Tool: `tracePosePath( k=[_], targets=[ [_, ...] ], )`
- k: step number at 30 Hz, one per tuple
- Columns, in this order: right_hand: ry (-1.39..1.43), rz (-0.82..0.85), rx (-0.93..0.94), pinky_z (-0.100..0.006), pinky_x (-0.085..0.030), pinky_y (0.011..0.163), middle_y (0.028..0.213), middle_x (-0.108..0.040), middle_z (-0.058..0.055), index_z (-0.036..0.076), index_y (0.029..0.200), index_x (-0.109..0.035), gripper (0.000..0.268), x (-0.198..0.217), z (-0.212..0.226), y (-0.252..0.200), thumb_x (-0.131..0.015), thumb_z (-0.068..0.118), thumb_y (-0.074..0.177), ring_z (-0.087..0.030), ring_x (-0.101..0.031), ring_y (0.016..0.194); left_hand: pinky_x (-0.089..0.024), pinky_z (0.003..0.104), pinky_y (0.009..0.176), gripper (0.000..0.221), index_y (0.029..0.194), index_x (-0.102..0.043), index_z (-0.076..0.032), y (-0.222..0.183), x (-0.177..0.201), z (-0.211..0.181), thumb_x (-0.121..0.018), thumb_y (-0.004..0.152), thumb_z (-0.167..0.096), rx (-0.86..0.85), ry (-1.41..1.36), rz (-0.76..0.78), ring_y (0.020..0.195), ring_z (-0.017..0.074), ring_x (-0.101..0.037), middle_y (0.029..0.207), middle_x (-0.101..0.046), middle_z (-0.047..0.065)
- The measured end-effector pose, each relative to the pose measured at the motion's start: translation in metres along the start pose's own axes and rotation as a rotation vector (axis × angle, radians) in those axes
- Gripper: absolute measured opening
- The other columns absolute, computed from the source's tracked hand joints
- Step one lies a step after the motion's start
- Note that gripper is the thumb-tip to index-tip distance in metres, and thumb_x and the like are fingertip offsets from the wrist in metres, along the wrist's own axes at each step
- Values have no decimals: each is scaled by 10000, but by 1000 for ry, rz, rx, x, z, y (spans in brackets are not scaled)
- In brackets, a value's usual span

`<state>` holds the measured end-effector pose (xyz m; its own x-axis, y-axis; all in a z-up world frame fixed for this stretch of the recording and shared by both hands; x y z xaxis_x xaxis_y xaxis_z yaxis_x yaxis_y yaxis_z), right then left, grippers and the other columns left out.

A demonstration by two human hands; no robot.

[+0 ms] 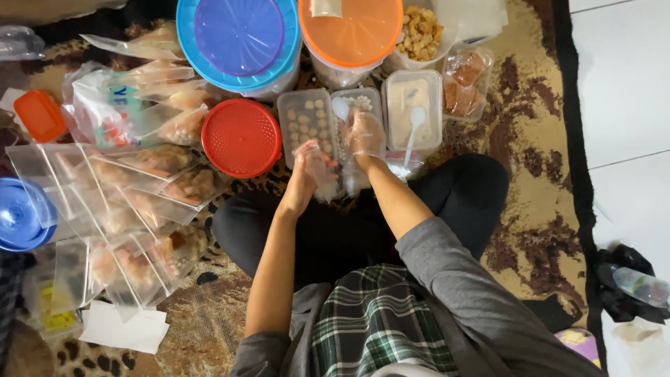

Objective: Portioning various snacks like crackers and nuts from large containers into small individual plastic bags while sitting on the floor.

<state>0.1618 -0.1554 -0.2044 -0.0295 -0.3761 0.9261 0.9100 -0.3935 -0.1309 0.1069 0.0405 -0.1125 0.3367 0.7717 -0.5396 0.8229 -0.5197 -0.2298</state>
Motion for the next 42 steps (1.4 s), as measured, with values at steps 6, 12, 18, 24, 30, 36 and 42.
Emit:
tracePosePath(
  k=[6, 12, 18, 24, 30, 36, 42],
  targets=[
    [116, 102, -118, -455, -602, 807, 838, -715, -72, 210, 900, -704, 213, -25, -14, 21, -747, 403, 819, -307, -725, 951, -566, 661, 894, 860, 1571, -141, -15, 3, 7, 4, -343, 1045, -665, 4, -209, -3, 1193, 376, -621, 1224, -523, 151],
    [2, 97, -127, -394, -595, 789, 830, -675, 52, 283, 798, -621, 135, 52, 24, -4, -698, 393, 817, -216, -713, 938, -472, 804, 919, 768, 1524, -330, -20, -6, -4, -11, -436, 1039, -605, 89, -350, -9, 1370, 394, -477, 1347, -500, 123],
    [56, 85, -100, -443, -587, 863, 977, -708, -54, 206, 1107, -575, 223, 74, 30, -10, -604, 176, 888, -288, -717, 1000, -479, 840, 890, 801, 1602, -195, -113, -2, -1, -4, -505, 1008, -550, 98, -366, 24, 1339, 391, -500, 1351, -485, 133],
    [117, 115, -198, -408, -590, 863, 940, -718, -6, 262, 937, -669, 159, 52, 16, -3, -621, 398, 871, -243, -698, 1003, -519, 815, 880, 823, 1611, -178, -166, -1, 6, 5, -475, 1002, -634, 106, -332, 25, 1292, 374, -548, 1331, -519, 132],
    [689, -2, -171, -467, -530, 869, 935, -668, -83, 189, 966, -619, 254, 82, 18, -22, -678, 411, 858, -312, -674, 964, -593, 724, 867, 893, 1615, -150, -192, 4, 9, 4, -484, 965, -706, 109, -319, -8, 1248, 349, -579, 1305, -526, 138],
    [1089, -27, 76, -297, -612, 669, 924, -624, -67, 112, 1172, -628, 185, 197, -45, -21, -596, 234, 1037, -142, -670, 794, -624, 670, 859, 954, 1613, -155, -183, 6, 11, 6, -489, 926, -754, 93, -312, -38, 1216, 325, -597, 1268, -543, 130],
    [175, 277, -166, -219, -480, 466, 1055, -665, -116, 48, 1040, -666, 132, 302, -66, 63, -537, 68, 1061, -152, -548, 629, -589, 596, 940, 1104, 1570, -251, -176, 13, -22, -39, -621, 733, -793, 156, -122, -116, 1205, 247, -578, 1240, -541, 85]
  ],
)
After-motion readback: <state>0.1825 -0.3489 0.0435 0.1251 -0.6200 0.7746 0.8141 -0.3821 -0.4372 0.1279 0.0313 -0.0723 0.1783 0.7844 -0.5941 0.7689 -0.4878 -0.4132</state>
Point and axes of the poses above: each hand's wrist, its own y-axis towards the middle knuckle, its own x-axis out of the back of the hand, z = x × y, the point moved 3 cm from there along y, towards the middle knuckle
